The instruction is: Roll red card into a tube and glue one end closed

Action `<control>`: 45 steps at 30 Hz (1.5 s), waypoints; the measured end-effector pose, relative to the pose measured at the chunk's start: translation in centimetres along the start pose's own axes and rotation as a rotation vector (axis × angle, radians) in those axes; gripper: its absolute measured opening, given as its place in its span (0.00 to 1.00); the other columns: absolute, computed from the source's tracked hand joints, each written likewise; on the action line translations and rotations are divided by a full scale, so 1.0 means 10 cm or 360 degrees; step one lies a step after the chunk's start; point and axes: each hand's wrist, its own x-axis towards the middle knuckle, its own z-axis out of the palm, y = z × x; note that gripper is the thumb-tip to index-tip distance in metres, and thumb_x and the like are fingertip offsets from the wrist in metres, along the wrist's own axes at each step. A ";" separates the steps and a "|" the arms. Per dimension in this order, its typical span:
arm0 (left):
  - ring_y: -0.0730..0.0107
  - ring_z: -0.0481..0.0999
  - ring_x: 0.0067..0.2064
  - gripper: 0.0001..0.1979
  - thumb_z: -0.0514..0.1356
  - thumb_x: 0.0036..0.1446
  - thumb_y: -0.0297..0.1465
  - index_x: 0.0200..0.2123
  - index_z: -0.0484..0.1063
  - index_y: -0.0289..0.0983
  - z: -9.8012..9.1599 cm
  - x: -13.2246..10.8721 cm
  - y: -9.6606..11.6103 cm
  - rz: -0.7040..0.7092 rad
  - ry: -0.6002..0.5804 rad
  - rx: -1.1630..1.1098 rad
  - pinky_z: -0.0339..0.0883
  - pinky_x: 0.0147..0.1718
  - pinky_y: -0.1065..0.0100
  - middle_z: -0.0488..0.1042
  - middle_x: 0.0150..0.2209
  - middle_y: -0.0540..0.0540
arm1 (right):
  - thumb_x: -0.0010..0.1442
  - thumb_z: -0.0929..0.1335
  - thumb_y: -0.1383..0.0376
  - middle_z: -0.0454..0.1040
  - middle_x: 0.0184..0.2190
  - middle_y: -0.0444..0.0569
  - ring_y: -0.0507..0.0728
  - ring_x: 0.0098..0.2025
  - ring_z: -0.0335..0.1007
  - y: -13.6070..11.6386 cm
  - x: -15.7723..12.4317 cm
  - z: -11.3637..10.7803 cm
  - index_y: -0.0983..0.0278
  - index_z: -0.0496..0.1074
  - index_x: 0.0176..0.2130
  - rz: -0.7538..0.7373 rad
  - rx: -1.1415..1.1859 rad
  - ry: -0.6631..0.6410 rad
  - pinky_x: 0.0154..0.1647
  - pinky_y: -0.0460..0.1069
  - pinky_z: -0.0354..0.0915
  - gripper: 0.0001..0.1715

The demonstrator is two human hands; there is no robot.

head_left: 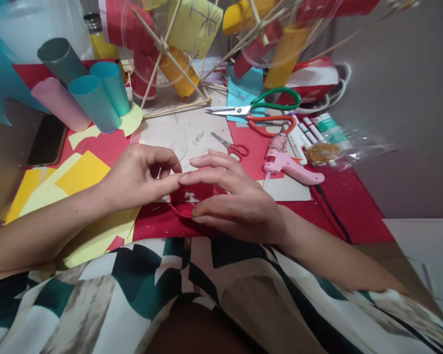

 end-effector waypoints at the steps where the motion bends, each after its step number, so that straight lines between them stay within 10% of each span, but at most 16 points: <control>1: 0.78 0.67 0.20 0.07 0.64 0.56 0.31 0.27 0.77 0.35 0.00 0.00 0.01 -0.0005 -0.0012 0.0004 0.59 0.19 0.75 0.72 0.18 0.52 | 0.64 0.70 0.65 0.76 0.55 0.51 0.62 0.64 0.64 0.00 0.00 0.00 0.60 0.77 0.36 -0.0001 0.0015 -0.0005 0.66 0.64 0.61 0.03; 11: 0.78 0.70 0.23 0.09 0.61 0.60 0.29 0.27 0.76 0.36 -0.01 -0.10 0.15 0.0377 0.0182 0.0456 0.60 0.24 0.74 0.75 0.22 0.52 | 0.61 0.73 0.67 0.81 0.45 0.49 0.60 0.51 0.77 0.05 0.02 -0.03 0.57 0.77 0.45 0.0314 0.0206 0.0577 0.59 0.64 0.70 0.10; 26: 0.74 0.72 0.23 0.08 0.58 0.64 0.27 0.30 0.73 0.36 0.08 -0.17 0.25 0.0755 0.0072 0.0919 0.57 0.22 0.71 0.76 0.24 0.49 | 0.64 0.70 0.67 0.83 0.37 0.48 0.60 0.45 0.78 -0.06 0.04 -0.04 0.60 0.77 0.37 0.0232 -0.0284 0.0222 0.56 0.63 0.67 0.04; 45: 0.74 0.72 0.26 0.06 0.61 0.63 0.33 0.37 0.76 0.39 0.11 -0.17 0.38 0.0693 0.0404 0.0841 0.61 0.25 0.70 0.78 0.29 0.49 | 0.62 0.70 0.66 0.81 0.38 0.43 0.60 0.45 0.76 -0.01 0.01 -0.04 0.55 0.76 0.39 0.0105 -0.0332 0.0638 0.59 0.64 0.63 0.06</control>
